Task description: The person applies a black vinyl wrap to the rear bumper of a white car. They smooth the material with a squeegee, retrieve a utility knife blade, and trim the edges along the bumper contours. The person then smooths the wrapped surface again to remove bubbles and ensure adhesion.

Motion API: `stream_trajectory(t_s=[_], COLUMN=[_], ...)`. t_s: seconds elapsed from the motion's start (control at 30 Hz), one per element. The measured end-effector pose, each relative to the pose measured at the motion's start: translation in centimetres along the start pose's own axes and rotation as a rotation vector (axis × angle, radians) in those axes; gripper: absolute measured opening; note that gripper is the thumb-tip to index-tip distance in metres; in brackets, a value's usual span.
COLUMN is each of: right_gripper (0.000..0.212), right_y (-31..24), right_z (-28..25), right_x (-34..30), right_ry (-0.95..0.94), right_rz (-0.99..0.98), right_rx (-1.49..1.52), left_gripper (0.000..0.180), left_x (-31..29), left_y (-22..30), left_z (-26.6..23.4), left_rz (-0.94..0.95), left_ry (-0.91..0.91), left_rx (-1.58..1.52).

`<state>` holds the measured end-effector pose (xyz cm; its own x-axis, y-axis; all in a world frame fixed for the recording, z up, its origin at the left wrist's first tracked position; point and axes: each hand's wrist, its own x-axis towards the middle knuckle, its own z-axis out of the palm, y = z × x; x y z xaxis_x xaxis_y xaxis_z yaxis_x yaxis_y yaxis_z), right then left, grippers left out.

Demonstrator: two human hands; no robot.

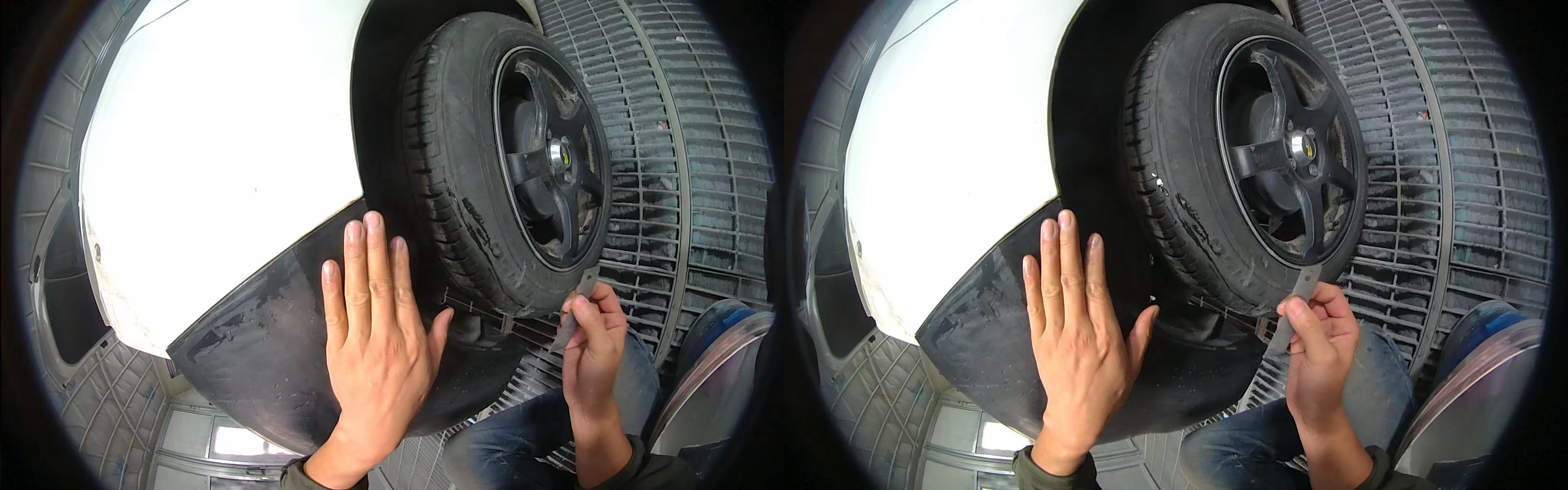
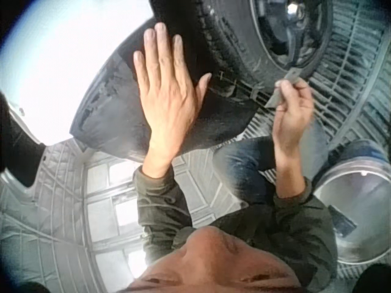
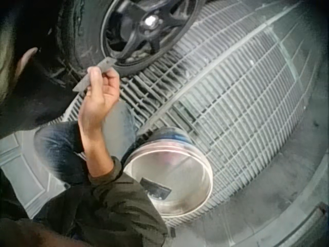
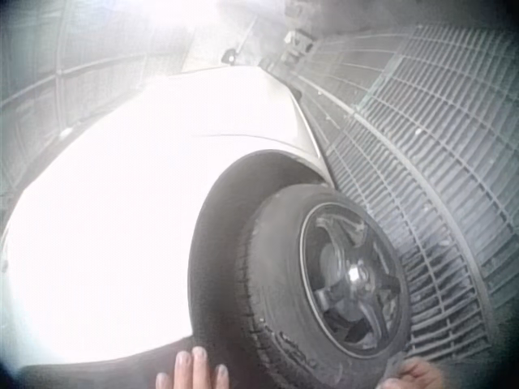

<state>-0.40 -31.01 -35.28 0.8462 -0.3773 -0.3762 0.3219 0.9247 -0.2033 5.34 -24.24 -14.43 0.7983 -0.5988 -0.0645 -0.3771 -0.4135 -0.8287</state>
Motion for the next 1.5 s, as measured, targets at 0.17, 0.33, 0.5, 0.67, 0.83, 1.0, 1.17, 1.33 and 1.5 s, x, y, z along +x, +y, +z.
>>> stream_trajectory(t_s=[0.17, 0.33, 0.5, 0.67, 0.83, 1.0, 1.17, 1.33, 1.5], right_gripper=[0.015, 0.015, 0.016, 0.017, 0.018, 0.019, 0.014, 0.011, 0.010], right_y=[0.3, 1.1, 2.7, 1.7, 1.1, 1.9, 1.9, 2.5, 2.9], right_z=[1.3, 3.6, 6.8, 10.9, 13.4, 14.1, 14.7, 14.6, 14.6], right_x=[1.0, 2.3, 5.3, 7.4, 9.1, 9.9, 9.9, 9.3, 9.3], right_ry=[-0.034, -0.130, -0.405, -0.666, -0.835, -0.831, -0.802, -0.763, -0.755], right_rz=[-0.002, -0.023, -0.100, -0.126, -0.113, -0.129, -0.146, -0.241, -0.320], right_rx=[-0.050, -0.110, -0.100, -0.270, -0.327, -0.214, -0.195, -0.180, -0.166], left_gripper=[0.076, 0.075, 0.085, 0.080, 0.071, 0.068, 0.059, 0.055, 0.053], left_x=[-1.9, -3.0, -3.7, -5.9, -5.5, -6.0, -6.2, -6.2, -6.3], left_y=[0.6, 1.2, 1.4, 2.3, 2.1, 1.0, 0.6, 0.6, 0.7], left_z=[-0.3, -0.4, 0.2, 0.9, 0.5, 0.9, 1.6, 2.0, 2.5], left_rz=[0.029, 0.019, 0.051, 0.036, 0.006, 0.036, 0.035, 0.041, 0.037], left_ry=[-0.077, -0.093, -0.115, -0.163, -0.149, -0.090, -0.044, -0.016, 0.021], left_rx=[0.001, -0.043, -0.138, -0.125, -0.266, -0.303, -0.294, -0.264, -0.274])
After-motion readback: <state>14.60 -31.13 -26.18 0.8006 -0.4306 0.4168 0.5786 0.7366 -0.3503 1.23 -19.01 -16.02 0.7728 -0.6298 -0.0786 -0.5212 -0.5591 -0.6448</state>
